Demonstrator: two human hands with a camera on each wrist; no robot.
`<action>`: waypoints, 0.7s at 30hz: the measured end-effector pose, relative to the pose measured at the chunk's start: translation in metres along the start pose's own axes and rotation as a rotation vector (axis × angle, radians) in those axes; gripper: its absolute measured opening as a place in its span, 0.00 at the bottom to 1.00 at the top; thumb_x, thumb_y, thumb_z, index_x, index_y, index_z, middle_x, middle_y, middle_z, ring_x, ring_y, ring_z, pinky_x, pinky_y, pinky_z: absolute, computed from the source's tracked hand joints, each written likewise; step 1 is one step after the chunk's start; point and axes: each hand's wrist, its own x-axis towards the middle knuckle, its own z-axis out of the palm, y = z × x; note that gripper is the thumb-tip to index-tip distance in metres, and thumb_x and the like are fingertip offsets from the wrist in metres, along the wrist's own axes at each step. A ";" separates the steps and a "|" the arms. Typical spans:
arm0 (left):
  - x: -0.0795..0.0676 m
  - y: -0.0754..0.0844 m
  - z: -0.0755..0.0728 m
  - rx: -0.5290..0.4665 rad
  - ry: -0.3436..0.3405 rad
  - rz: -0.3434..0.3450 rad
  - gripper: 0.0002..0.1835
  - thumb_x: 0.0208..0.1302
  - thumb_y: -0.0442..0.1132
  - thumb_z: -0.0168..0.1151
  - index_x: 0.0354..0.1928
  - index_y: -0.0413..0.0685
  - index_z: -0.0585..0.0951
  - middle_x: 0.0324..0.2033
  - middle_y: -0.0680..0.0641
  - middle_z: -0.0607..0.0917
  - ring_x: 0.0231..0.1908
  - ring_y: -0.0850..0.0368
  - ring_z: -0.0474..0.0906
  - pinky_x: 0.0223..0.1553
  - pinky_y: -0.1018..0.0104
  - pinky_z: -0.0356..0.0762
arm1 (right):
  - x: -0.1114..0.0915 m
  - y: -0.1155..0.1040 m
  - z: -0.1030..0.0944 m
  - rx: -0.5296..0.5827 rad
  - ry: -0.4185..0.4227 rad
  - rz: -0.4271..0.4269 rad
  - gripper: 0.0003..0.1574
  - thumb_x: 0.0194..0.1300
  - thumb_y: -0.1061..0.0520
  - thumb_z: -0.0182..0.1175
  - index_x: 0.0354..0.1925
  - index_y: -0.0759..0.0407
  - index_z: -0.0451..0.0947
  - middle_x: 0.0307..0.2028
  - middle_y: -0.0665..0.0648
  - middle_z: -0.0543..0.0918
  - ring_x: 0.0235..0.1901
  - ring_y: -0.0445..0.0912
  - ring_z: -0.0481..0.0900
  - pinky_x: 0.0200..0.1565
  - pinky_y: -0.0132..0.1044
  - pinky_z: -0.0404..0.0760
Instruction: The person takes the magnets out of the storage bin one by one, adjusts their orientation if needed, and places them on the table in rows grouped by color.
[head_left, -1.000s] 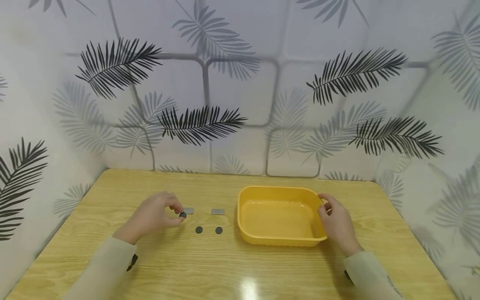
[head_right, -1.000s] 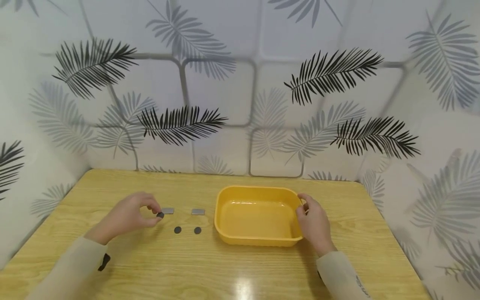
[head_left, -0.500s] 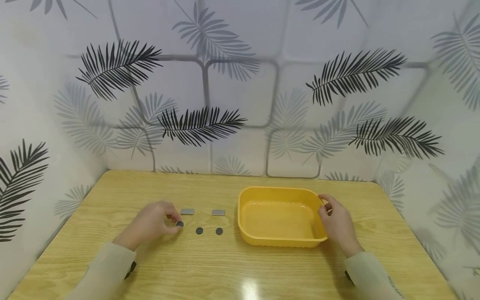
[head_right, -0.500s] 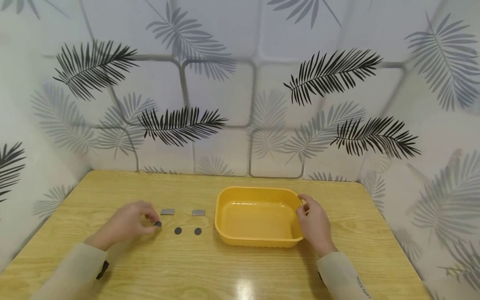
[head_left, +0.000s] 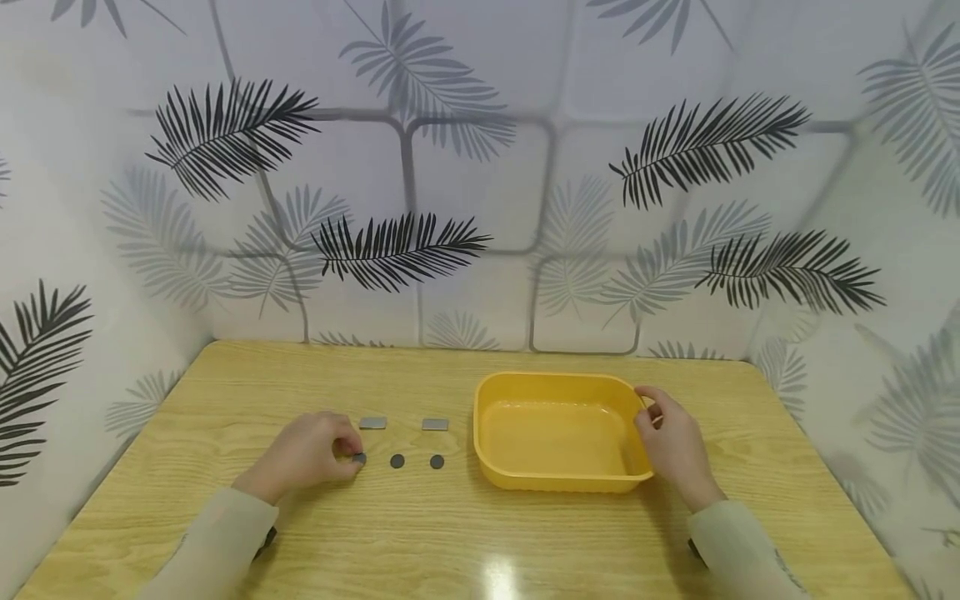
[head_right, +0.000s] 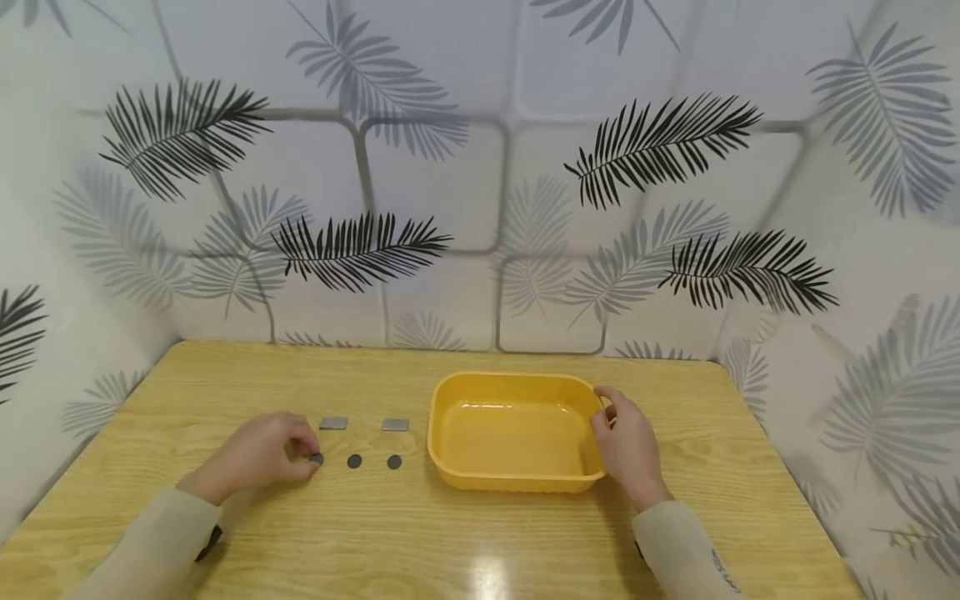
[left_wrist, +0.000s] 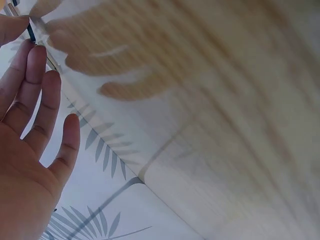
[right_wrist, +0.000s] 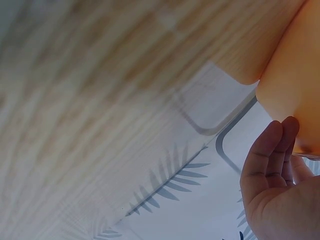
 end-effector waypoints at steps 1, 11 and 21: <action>0.000 0.000 0.000 0.000 0.001 -0.005 0.06 0.54 0.40 0.77 0.29 0.60 0.87 0.30 0.61 0.85 0.31 0.69 0.77 0.34 0.72 0.79 | 0.000 -0.001 0.000 0.003 -0.003 0.003 0.26 0.77 0.58 0.49 0.70 0.60 0.70 0.42 0.64 0.83 0.32 0.49 0.77 0.26 0.33 0.75; -0.002 -0.001 -0.001 0.001 -0.009 -0.041 0.07 0.53 0.41 0.78 0.32 0.58 0.87 0.30 0.61 0.85 0.31 0.68 0.79 0.36 0.71 0.81 | 0.000 -0.001 -0.001 0.010 -0.015 0.004 0.26 0.78 0.58 0.49 0.70 0.60 0.70 0.42 0.64 0.83 0.31 0.48 0.77 0.26 0.34 0.75; 0.000 0.000 -0.004 -0.008 -0.051 -0.088 0.11 0.55 0.46 0.77 0.39 0.55 0.89 0.35 0.58 0.86 0.36 0.63 0.81 0.40 0.64 0.82 | 0.006 0.002 -0.004 -0.004 -0.027 -0.006 0.28 0.79 0.49 0.52 0.70 0.59 0.71 0.42 0.64 0.83 0.34 0.49 0.79 0.30 0.35 0.76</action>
